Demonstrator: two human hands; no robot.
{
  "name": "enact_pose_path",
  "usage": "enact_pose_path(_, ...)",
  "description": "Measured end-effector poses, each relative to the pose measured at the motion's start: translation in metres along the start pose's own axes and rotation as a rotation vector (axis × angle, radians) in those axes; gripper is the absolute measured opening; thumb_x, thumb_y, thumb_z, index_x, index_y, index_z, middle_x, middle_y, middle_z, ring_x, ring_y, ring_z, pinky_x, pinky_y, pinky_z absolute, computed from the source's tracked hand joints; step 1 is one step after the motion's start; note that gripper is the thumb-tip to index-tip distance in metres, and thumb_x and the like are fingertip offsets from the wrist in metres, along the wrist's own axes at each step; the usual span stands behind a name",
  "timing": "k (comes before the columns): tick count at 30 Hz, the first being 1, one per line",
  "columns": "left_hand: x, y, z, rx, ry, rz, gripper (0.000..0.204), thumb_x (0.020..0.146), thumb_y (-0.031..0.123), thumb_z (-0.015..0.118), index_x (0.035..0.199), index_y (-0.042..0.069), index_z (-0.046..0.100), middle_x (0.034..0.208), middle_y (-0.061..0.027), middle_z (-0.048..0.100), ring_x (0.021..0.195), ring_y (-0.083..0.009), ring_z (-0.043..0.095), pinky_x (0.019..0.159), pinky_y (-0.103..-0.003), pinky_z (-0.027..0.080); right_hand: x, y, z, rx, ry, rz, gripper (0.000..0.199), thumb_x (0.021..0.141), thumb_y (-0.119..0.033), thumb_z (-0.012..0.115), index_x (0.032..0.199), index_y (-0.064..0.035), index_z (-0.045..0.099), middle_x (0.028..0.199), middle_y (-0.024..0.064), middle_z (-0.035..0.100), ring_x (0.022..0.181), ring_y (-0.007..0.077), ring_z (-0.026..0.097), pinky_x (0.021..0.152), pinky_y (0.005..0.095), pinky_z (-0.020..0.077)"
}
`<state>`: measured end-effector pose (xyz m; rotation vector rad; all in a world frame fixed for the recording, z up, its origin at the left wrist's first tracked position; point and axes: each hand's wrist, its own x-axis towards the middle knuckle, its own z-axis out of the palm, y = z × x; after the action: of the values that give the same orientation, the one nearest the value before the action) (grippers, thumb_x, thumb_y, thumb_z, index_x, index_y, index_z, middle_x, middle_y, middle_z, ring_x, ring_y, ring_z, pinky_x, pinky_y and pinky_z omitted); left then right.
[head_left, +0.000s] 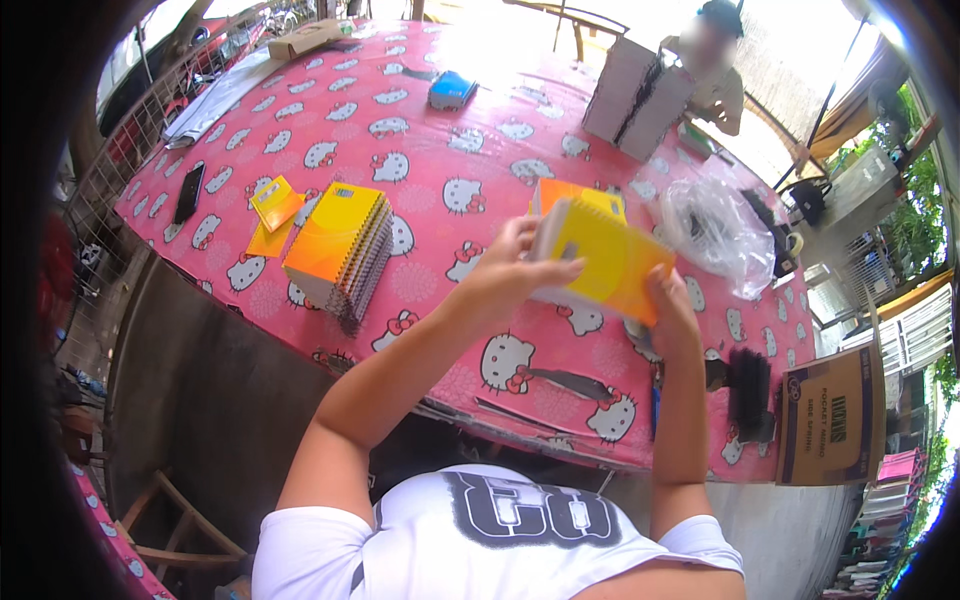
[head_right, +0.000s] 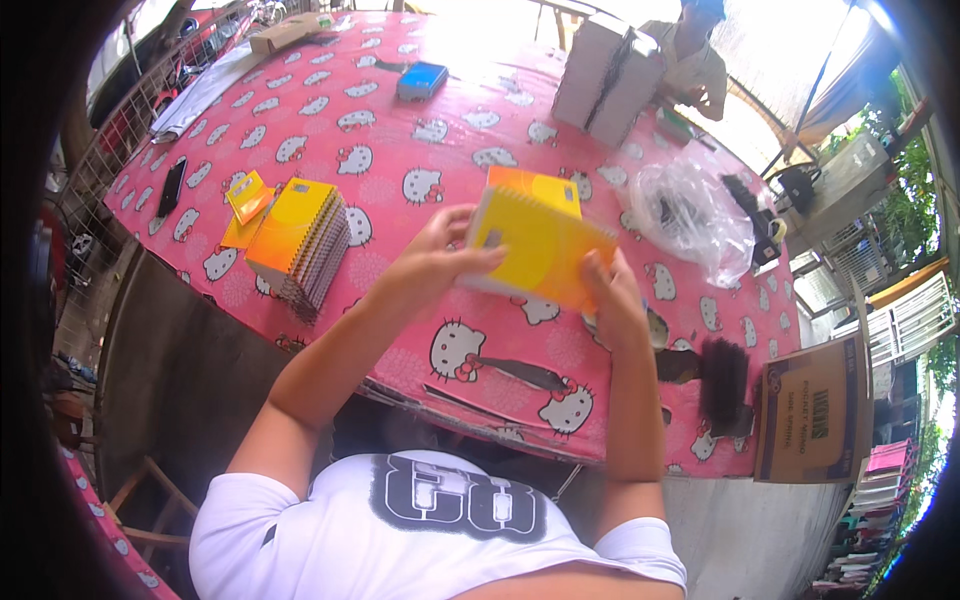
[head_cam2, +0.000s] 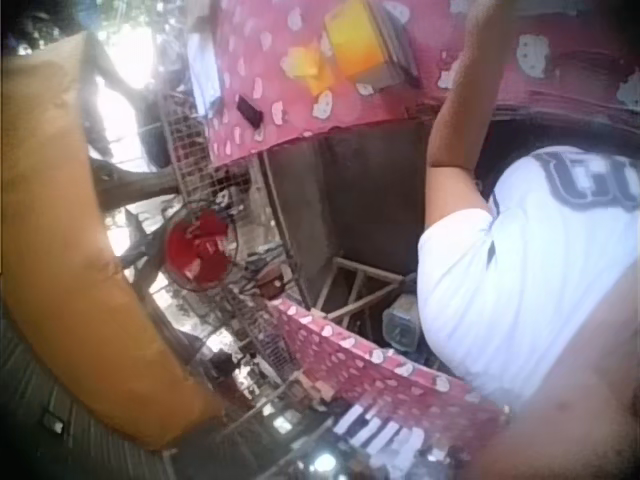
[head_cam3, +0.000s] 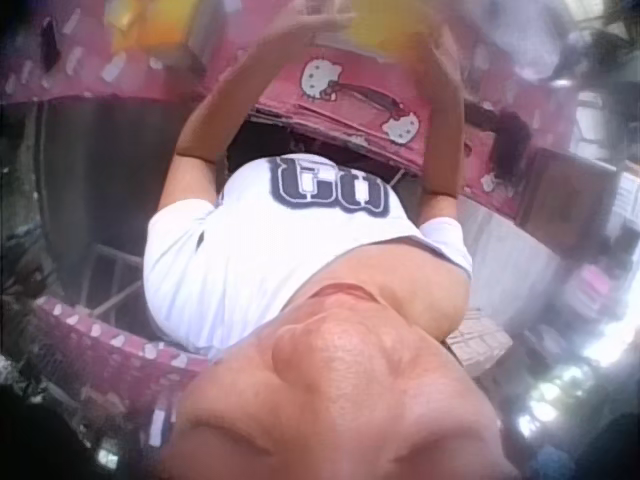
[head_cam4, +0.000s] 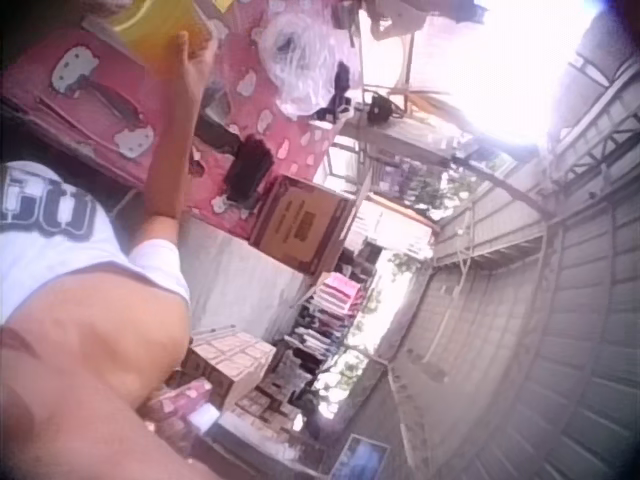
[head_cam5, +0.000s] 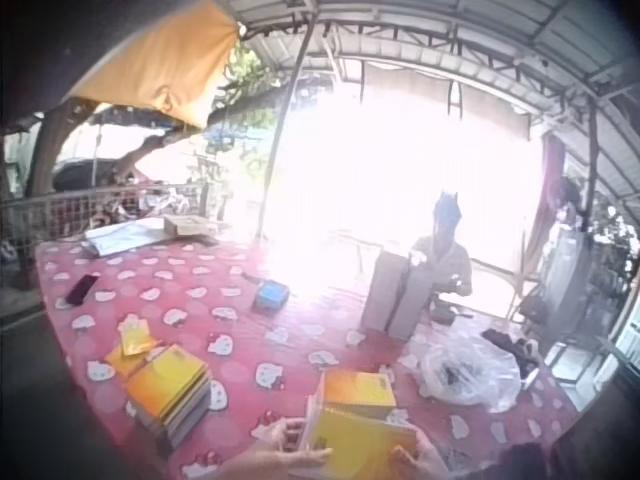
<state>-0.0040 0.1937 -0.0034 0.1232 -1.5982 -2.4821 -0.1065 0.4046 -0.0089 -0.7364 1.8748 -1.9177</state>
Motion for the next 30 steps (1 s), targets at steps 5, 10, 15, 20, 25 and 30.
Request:
enact_pose_path(5, -0.051, -0.042, -0.047, -0.113, 0.151, -0.495, 0.077, 0.08, 0.016, 0.072, 0.137, -0.002, 0.024, 0.119, -0.016, 0.051, 0.11, -0.024, 0.054, 0.093, -0.039, 0.045, -0.039, 0.078, 0.031, -0.088, 0.028, 0.331, 0.069, 0.087, -0.049, 0.06, 0.129, 0.003, 0.045, 0.115, 0.0106, 0.058, 0.105, 0.0189, 0.057, 0.087, 0.0339, 0.0467)
enact_pose_path(10, -0.058, -0.071, -0.061, 0.396, 0.09, -0.346, 0.078, 0.083, 0.028, 0.07, 0.139, -0.001, 0.024, 0.119, -0.0196, 0.053, 0.108, -0.0253, 0.056, 0.091, -0.038, 0.045, -0.001, 0.05, -0.017, -0.882, 0.278, -0.015, 0.06, 0.086, -0.049, 0.062, 0.112, 0.0051, 0.061, 0.096, 0.0073, 0.065, 0.084, 0.0128, 0.061, 0.072, 0.026, 0.0487)
enact_pose_path(15, -0.053, 0.005, -0.05, 1.13, -0.002, -0.388, 0.067, 0.085, 0.032, 0.067, 0.135, 0.0, 0.035, 0.119, -0.0187, 0.057, 0.107, -0.0216, 0.057, 0.09, -0.033, 0.045, 0.065, 0.022, -0.039, -0.481, 0.267, 0.175, 0.07, 0.086, -0.062, 0.051, 0.113, 0.0015, 0.059, 0.087, 0.0069, 0.062, 0.073, 0.0136, 0.056, 0.065, 0.029, 0.0475)
enact_pose_path(20, 0.033, -0.026, -0.086, 0.384, -0.065, -0.037, 0.046, 0.088, 0.02, 0.063, 0.127, 0.001, 0.05, 0.125, -0.0118, 0.056, 0.108, -0.0179, 0.056, 0.087, -0.031, 0.047, 0.124, 0.054, -0.05, -0.222, 0.169, 0.448, 0.079, 0.078, -0.074, 0.048, 0.106, -0.0012, 0.061, 0.082, 0.0066, 0.064, 0.075, 0.016, 0.061, 0.068, 0.0295, 0.0498)
enact_pose_path(25, 0.11, -0.073, -0.106, 0.148, -0.049, -0.101, 0.053, 0.086, 0.011, 0.062, 0.135, 0.005, 0.043, 0.127, -0.0078, 0.053, 0.107, -0.0135, 0.054, 0.088, -0.026, 0.045, 0.146, 0.067, -0.046, -0.098, 0.107, 0.524, 0.081, 0.074, -0.08, 0.045, 0.105, -0.0073, 0.062, 0.088, 0.0048, 0.067, 0.078, 0.0175, 0.064, 0.074, 0.0334, 0.051)
enact_pose_path(30, 0.122, -0.081, -0.1, -0.061, -0.12, -0.172, 0.057, 0.082, 0.002, 0.06, 0.135, 0.006, 0.041, 0.126, -0.0062, 0.052, 0.107, -0.0127, 0.054, 0.086, -0.026, 0.046, 0.142, 0.051, -0.042, -0.095, 0.1, 0.565, 0.074, 0.081, -0.073, 0.042, 0.118, -0.0103, 0.055, 0.102, 0.0051, 0.065, 0.086, 0.0182, 0.064, 0.075, 0.0403, 0.0526)
